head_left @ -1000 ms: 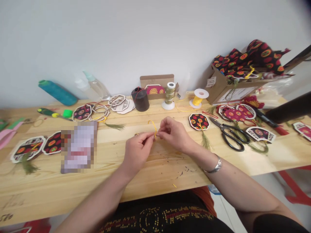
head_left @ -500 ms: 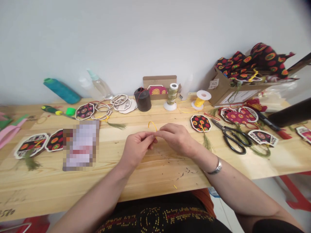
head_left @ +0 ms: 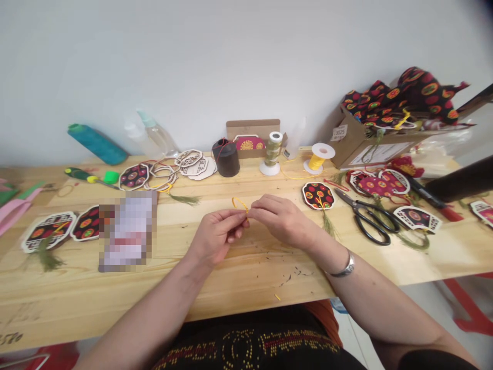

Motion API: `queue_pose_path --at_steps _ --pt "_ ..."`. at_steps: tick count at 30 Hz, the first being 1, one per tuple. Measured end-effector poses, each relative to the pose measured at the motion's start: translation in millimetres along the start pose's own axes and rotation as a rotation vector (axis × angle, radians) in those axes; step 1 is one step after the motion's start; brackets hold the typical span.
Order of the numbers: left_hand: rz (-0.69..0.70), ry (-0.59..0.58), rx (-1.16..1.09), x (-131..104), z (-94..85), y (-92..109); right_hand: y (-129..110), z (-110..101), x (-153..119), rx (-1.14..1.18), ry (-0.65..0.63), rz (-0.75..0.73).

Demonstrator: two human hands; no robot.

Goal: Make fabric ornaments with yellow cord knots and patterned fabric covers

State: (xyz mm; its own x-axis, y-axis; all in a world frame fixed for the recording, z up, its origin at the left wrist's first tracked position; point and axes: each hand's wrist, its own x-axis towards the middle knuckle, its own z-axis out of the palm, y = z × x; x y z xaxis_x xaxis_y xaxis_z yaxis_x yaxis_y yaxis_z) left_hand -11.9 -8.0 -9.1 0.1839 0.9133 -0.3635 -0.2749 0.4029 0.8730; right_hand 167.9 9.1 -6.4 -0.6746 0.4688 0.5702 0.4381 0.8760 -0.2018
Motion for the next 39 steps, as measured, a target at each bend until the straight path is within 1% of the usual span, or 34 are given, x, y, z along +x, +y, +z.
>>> queue_pose_path --at_steps 4,8,13,16,18,20,22,25,27,28,30,34,39 --pt "0.0 -0.041 -0.048 0 1.3 2 2 3 -1 0.192 0.098 0.089" --pt "-0.018 -0.047 -0.083 -1 1.3 3 1 4 1 0.32 0.171 0.122" --pt "-0.012 -0.046 -0.095 -2 0.1 3 1 5 2 0.349 0.18 0.138" --pt "-0.001 -0.03 -0.09 -2 0.6 4 1 7 1 0.362 0.159 0.148" --pt "0.004 -0.02 -0.085 -2 1.0 5 0 8 1 0.378 0.153 0.182" --pt "0.017 -0.006 -0.085 -2 0.8 5 -1 8 2 0.414 0.162 0.288" --pt "0.037 0.007 -0.088 -1 0.0 4 -2 7 4 0.515 0.158 0.46" --pt "0.053 0.018 -0.088 -1 -1.4 2 -2 5 7 0.741 0.06 0.681" --pt "0.061 0.032 -0.083 0 -1.9 1 -2 3 9 0.83 0.005 0.758" --pt "0.065 0.041 -0.081 0 -2.0 1 -2 2 9 0.847 0.0 0.781" --pt "0.07 0.059 -0.079 0 -2.0 1 -3 1 10 0.844 0.029 0.805" --pt "0.074 0.068 -0.066 1 -2.2 2 -6 2 11 0.771 0.095 0.808" --pt "0.076 0.074 -0.058 1 -1.7 3 -5 6 9 0.87 0.06 0.812"
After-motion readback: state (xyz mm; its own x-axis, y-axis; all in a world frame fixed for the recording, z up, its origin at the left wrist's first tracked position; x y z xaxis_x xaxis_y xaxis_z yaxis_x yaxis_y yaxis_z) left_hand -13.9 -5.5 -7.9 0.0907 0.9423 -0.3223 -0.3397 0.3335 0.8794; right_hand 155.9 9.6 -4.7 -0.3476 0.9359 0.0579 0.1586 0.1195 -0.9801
